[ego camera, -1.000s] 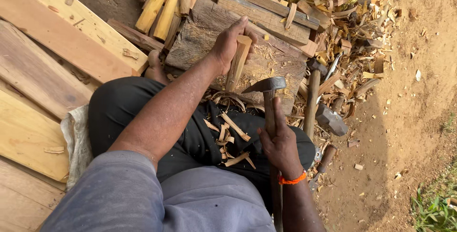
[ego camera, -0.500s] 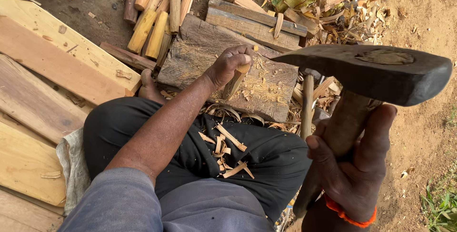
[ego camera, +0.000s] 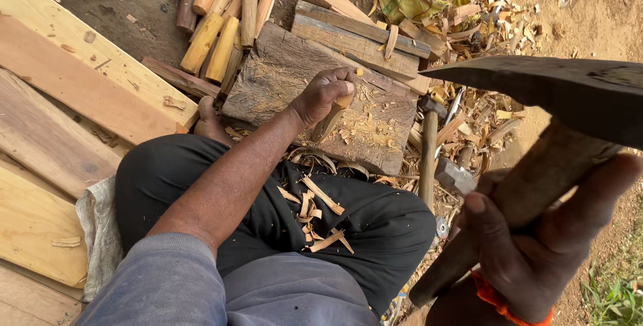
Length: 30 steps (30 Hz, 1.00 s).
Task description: The person sits on the ground and uses a hammer and chisel to carve a small wooden dowel. They repeatedly strike the chisel to shape the wood, producing wood shavings that accumulate around the work area.
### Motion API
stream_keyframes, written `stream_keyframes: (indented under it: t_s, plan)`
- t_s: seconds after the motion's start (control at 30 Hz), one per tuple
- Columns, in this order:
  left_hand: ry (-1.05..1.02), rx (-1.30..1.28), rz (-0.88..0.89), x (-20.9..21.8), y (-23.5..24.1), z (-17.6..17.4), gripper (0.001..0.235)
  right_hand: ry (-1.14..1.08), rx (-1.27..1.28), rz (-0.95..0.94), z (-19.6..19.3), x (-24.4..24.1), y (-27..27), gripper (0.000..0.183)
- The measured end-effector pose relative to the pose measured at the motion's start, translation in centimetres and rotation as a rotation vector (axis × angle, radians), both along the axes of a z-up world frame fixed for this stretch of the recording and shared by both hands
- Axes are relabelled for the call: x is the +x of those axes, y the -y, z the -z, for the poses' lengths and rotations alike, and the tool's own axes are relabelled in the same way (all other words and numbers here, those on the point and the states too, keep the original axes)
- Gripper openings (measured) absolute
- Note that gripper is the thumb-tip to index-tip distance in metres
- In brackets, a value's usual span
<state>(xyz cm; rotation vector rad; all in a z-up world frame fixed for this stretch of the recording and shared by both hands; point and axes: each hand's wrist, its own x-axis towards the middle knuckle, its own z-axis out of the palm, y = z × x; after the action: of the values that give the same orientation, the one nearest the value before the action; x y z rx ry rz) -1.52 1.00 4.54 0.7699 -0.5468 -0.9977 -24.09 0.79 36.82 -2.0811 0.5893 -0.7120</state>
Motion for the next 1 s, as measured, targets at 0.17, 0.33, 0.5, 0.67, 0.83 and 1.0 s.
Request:
stream_keyframes:
  t_s: [0.17, 0.33, 0.5, 0.67, 0.83, 1.0]
  plan:
    - [-0.008, -0.036, -0.027, -0.3, 0.5, 0.1, 0.018, -0.485, -0.136, -0.225, 7.2, 3.6, 0.9, 0.092]
    - [0.041, -0.029, -0.029, -0.3, 0.4, 0.3, 0.018, -0.323, -0.031, -0.157, 6.9, -0.1, 2.3, 0.093]
    - [-0.030, 0.007, 0.006, 0.0, 0.3, 0.2, 0.016, 0.066, 0.002, -0.209, 2.2, -1.2, 1.7, 0.095]
    - [-0.015, 0.000, -0.063, 0.6, 0.3, -0.4, 0.018, -0.479, -0.240, -0.267, 8.4, 4.4, -0.6, 0.092]
    - [0.000, -0.071, -0.100, -0.1, 0.5, 0.4, 0.017, -0.331, -0.175, -0.206, 7.6, 0.9, 1.3, 0.087]
    - [-0.017, -0.028, -0.067, 0.4, 0.5, 1.2, 0.017, 0.048, 0.094, -0.147, 3.9, -1.7, 0.9, 0.093]
